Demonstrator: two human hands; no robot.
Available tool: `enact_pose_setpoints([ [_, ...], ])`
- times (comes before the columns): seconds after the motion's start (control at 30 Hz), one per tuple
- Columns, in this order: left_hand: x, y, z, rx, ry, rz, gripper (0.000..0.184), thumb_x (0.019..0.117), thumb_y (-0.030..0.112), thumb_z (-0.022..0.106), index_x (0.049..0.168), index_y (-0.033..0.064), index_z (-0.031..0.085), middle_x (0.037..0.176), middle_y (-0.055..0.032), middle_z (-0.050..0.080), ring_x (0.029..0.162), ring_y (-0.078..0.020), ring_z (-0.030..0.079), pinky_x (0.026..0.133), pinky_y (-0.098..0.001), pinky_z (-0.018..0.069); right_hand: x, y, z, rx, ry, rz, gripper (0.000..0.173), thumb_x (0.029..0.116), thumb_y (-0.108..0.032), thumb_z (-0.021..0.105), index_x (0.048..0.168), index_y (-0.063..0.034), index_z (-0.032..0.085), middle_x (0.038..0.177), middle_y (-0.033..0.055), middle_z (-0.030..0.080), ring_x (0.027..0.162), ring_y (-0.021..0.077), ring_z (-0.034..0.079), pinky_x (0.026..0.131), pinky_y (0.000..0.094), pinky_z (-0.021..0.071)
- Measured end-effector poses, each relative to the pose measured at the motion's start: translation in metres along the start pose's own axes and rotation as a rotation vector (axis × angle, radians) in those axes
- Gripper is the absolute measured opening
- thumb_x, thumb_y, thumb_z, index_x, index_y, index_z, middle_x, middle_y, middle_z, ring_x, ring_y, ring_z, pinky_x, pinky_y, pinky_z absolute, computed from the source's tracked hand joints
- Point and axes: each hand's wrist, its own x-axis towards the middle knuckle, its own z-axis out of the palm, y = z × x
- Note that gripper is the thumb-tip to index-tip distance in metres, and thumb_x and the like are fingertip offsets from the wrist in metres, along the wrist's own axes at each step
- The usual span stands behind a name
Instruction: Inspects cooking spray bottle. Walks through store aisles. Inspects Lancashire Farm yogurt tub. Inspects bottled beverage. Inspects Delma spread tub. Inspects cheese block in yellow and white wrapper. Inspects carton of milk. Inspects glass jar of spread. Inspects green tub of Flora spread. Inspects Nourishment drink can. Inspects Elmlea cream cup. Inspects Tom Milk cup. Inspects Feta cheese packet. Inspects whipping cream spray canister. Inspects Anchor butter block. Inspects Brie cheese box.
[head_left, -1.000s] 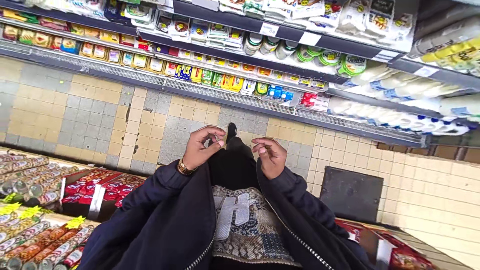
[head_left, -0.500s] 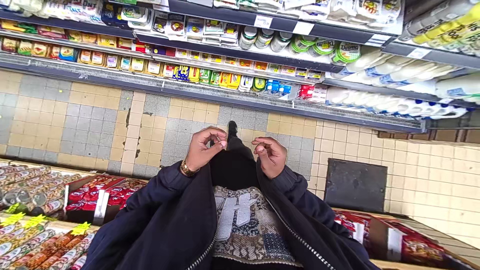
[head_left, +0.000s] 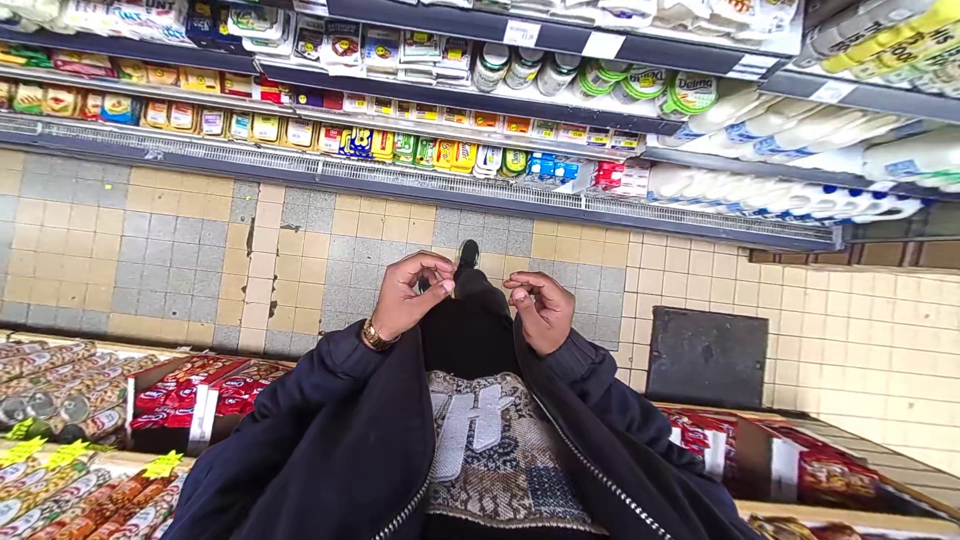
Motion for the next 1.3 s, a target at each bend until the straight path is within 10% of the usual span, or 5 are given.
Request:
enact_pose_setpoints([
  [0.5,0.080,-0.027,-0.008,0.120,-0.036,-0.081,0.037,0.0884,0.015,0.077,0.119,-0.0048,0.067,0.123,-0.0166,0.068,0.109,-0.0238,0.067,0.089,-0.0385,0.0586,0.040,0.025,-0.026,0.007,0.067,0.056,0.034,0.1042,-0.028,0.057,0.113,0.0026,0.068,0.093,0.0056,0.072,0.075,0.0058,0.067,0.065,0.0235,0.0583],
  [1.1,0.390,-0.211,-0.041,0.846,-0.118,-0.171,0.067,0.0826,0.016,0.080,0.143,0.0001,0.055,0.151,-0.0205,0.048,0.138,-0.0329,0.050,0.108,-0.0454,0.0494,0.102,0.098,-0.123,0.041,0.219,0.186,0.034,0.1014,-0.026,0.062,0.114,0.0041,0.068,0.096,0.0068,0.073,0.077,0.0049,0.065,0.069,0.0227,0.0567],
  [1.3,0.453,-0.250,-0.031,1.092,-0.026,-0.290,0.072,0.0796,0.027,0.084,0.138,-0.0039,0.057,0.141,-0.0262,0.056,0.134,-0.0383,0.052,0.114,-0.0479,0.0409,0.116,0.118,-0.151,0.038,0.246,0.237,0.035,0.1006,-0.028,0.063,0.114,0.0029,0.068,0.096,0.0063,0.073,0.080,0.0055,0.066,0.072,0.0237,0.0575],
])
